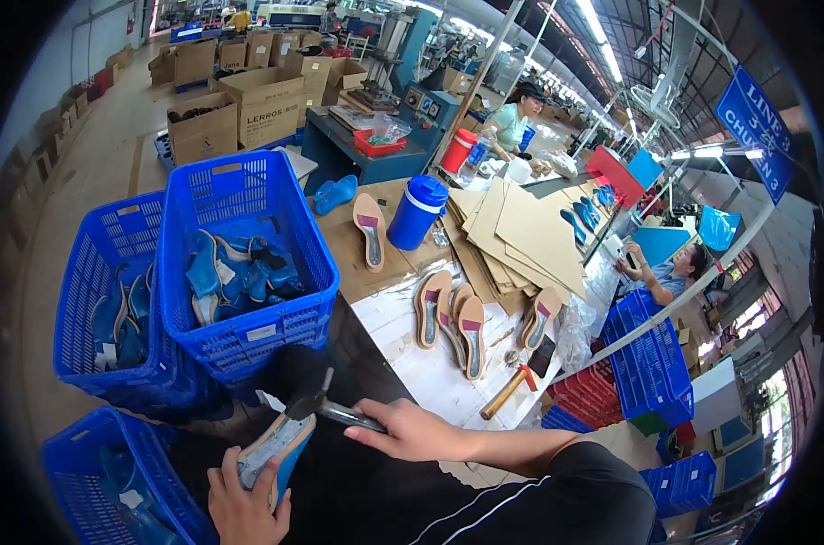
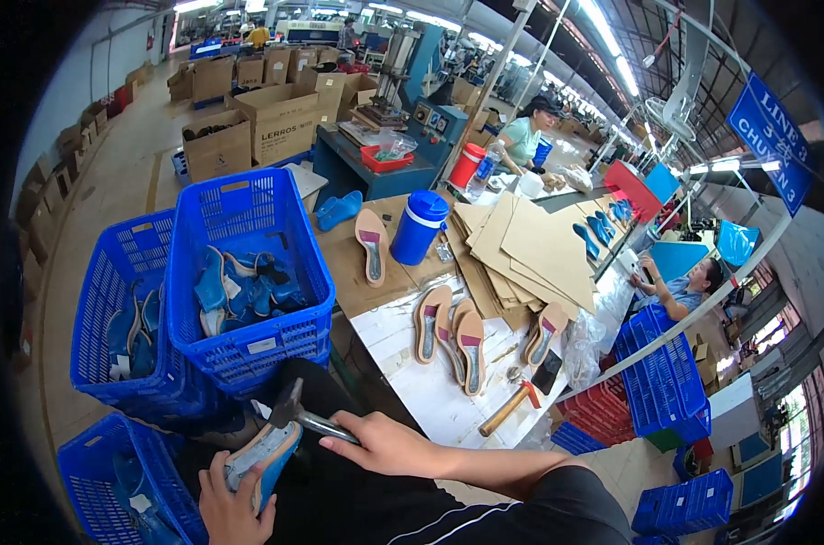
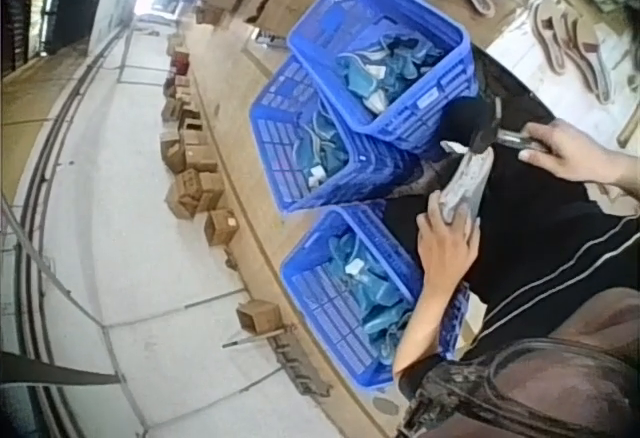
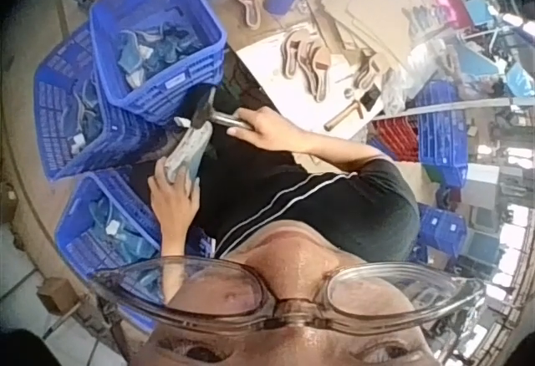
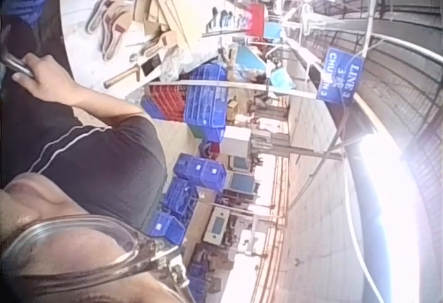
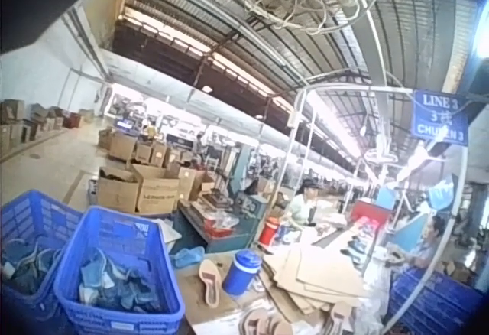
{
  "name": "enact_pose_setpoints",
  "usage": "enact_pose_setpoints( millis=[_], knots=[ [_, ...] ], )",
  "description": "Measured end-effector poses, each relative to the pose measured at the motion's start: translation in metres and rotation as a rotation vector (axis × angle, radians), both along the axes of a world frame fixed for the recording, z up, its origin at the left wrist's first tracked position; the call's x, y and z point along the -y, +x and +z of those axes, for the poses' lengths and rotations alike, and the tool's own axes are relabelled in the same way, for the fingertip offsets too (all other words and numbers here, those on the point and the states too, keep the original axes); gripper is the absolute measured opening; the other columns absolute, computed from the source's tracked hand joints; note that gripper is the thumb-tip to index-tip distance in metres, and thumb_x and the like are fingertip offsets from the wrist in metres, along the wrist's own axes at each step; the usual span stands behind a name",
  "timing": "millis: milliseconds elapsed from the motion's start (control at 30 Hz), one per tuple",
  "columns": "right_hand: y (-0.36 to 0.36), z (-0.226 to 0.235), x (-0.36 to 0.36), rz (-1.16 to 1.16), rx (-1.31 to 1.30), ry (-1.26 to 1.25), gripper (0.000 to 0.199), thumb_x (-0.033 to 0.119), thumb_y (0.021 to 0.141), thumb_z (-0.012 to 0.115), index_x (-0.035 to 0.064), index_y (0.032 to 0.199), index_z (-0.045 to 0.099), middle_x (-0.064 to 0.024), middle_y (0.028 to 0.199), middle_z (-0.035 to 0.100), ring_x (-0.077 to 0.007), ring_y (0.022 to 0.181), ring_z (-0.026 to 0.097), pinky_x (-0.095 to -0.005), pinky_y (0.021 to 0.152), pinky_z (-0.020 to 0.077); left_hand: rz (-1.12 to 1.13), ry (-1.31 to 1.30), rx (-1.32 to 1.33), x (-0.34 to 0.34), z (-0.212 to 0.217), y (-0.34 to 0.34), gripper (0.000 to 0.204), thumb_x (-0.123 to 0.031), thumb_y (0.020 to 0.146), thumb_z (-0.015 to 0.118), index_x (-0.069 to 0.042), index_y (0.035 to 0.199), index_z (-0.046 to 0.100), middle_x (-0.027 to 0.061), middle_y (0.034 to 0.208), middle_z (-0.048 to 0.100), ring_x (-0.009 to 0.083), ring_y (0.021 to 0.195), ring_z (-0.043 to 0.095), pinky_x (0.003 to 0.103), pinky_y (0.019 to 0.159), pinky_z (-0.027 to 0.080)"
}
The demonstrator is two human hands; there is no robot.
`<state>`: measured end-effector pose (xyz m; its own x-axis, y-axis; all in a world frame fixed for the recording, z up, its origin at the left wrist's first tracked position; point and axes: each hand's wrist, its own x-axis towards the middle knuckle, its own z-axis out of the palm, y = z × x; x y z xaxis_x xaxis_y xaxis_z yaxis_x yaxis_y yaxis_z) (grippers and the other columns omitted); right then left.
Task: Hammering the sole onto a shoe last and organizing shoe components in a factory.
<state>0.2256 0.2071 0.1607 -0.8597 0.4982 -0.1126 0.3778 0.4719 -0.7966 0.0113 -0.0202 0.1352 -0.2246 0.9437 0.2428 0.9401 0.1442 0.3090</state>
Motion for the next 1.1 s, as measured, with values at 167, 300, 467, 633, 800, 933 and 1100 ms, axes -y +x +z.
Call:
enact_pose_setpoints(
  millis=[167,300,467,633,800,933,1100],
  knots=[
    [0.001,-0.004,0.007,0.061,0.021,0.013,0.038,0.039,0.111,0.059,0.0018,0.114,0.058,-0.0207,0.066,0.061,-0.0439,0.064,0.064,-0.0499,0.059,0.0471,0.01,0.01,-0.001,0.0,0.001,0.003,0.041,-0.028,0.088,0.079,-0.013,0.126,0.069,0.0239,0.146,0.053,0.0458,0.108,0.058,0.052,0.088,0.054],
    [0.001,-0.011,0.007,0.083,-0.002,0.129,0.039,0.04,0.111,0.058,0.0011,0.117,0.056,-0.0236,0.066,0.064,-0.0461,0.068,0.067,-0.0521,0.059,0.0526,0.019,-0.008,0.0,-0.002,0.001,0.003,0.04,-0.028,0.088,0.079,-0.013,0.124,0.07,0.0236,0.147,0.053,0.0459,0.109,0.058,0.052,0.088,0.054],
    [0.003,-0.015,0.013,0.1,0.05,0.142,0.039,0.039,0.111,0.058,0.0006,0.116,0.056,-0.0244,0.067,0.064,-0.047,0.069,0.067,-0.0527,0.06,0.0525,0.006,0.0,-0.037,0.003,-0.004,0.003,0.042,-0.031,0.09,0.078,-0.012,0.128,0.073,0.0226,0.138,0.056,0.0437,0.106,0.059,0.05,0.089,0.054],
    [-0.004,-0.009,0.019,0.065,-0.002,0.154,0.039,0.039,0.109,0.063,0.0015,0.117,0.056,-0.0244,0.067,0.062,-0.0483,0.066,0.065,-0.0549,0.059,0.0484,0.095,-0.095,0.016,0.013,-0.012,0.004,0.052,-0.026,0.081,0.082,-0.024,0.132,0.072,0.0228,0.146,0.049,0.0414,0.11,0.054,0.047,0.085,0.053],
    [-0.008,-0.005,0.016,0.009,0.075,0.205,0.031,0.031,0.107,0.066,0.0022,0.11,0.057,-0.024,0.065,0.064,-0.0488,0.065,0.067,-0.0549,0.055,0.0502,0.046,-0.061,-0.001,0.006,-0.014,-0.002,0.052,-0.028,0.082,0.084,-0.022,0.132,0.072,0.0195,0.146,0.049,0.0387,0.11,0.055,0.045,0.087,0.054],
    [-0.005,-0.014,0.011,0.02,0.123,0.262,0.03,0.031,0.107,0.067,0.0022,0.114,0.059,-0.0244,0.065,0.064,-0.0483,0.066,0.067,-0.0522,0.054,0.0494,0.078,-0.061,-0.021,0.008,-0.015,-0.006,0.056,-0.027,0.082,0.084,-0.024,0.136,0.07,0.0185,0.143,0.05,0.0356,0.105,0.055,0.041,0.084,0.055],
    [-0.009,0.02,0.005,-0.03,-0.024,0.339,0.022,0.022,0.107,0.067,0.0021,0.113,0.062,-0.0133,0.058,0.058,-0.0317,0.049,0.062,-0.0382,0.049,0.0444,0.038,-0.046,-0.015,0.012,-0.024,-0.01,0.06,-0.027,0.081,0.085,-0.025,0.139,0.069,0.0187,0.145,0.049,0.0343,0.104,0.054,0.04,0.081,0.055]
  ],
)
